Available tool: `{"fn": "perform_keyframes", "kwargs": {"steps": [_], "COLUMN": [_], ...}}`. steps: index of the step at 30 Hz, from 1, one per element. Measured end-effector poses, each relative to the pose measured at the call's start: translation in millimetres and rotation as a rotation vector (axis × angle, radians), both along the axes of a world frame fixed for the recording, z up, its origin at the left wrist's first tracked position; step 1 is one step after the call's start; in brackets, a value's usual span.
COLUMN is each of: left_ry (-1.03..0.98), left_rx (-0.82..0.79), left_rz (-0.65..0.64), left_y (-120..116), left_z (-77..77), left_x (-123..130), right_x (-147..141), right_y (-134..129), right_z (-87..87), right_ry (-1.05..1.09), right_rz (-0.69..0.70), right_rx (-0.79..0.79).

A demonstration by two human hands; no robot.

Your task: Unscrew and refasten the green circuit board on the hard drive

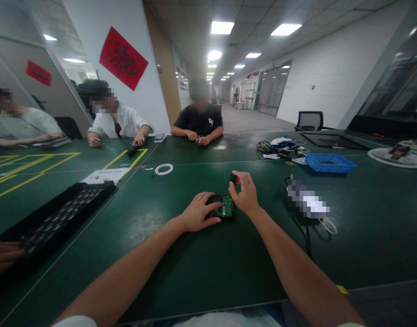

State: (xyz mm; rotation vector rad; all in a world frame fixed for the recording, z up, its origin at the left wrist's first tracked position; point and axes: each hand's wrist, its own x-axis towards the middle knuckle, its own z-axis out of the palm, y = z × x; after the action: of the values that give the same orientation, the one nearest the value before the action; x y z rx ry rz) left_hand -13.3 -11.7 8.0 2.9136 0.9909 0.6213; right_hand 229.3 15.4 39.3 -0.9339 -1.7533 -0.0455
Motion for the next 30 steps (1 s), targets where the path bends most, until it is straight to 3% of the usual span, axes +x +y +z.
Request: {"fn": "perform_keyframes", "kwargs": {"steps": [7,13,20,30], "left_ry": [0.014,0.005,-0.010,0.015], "left_rx": [-0.004,0.004,0.004,0.005], "left_rz": [0.003,-0.003,-0.009,-0.002], "left_y": [-0.7,-0.4,-0.3,-0.2], "left_z": [0.7,1.3,1.0,-0.9], "left_x": [0.2,1.3,1.3,0.4], "right_x": [-3.1,-1.6,0.7,-3.0], "right_y": [4.8,2.7,8.1,1.2], "right_z": [-3.5,-1.8,-8.3,-4.1], "right_ry": [-0.040,-0.104,0.014,-0.077], "right_rz": [0.065,-0.011,0.043,0.003], "right_rx": [-0.110,-0.086,-0.086,-0.061]}}
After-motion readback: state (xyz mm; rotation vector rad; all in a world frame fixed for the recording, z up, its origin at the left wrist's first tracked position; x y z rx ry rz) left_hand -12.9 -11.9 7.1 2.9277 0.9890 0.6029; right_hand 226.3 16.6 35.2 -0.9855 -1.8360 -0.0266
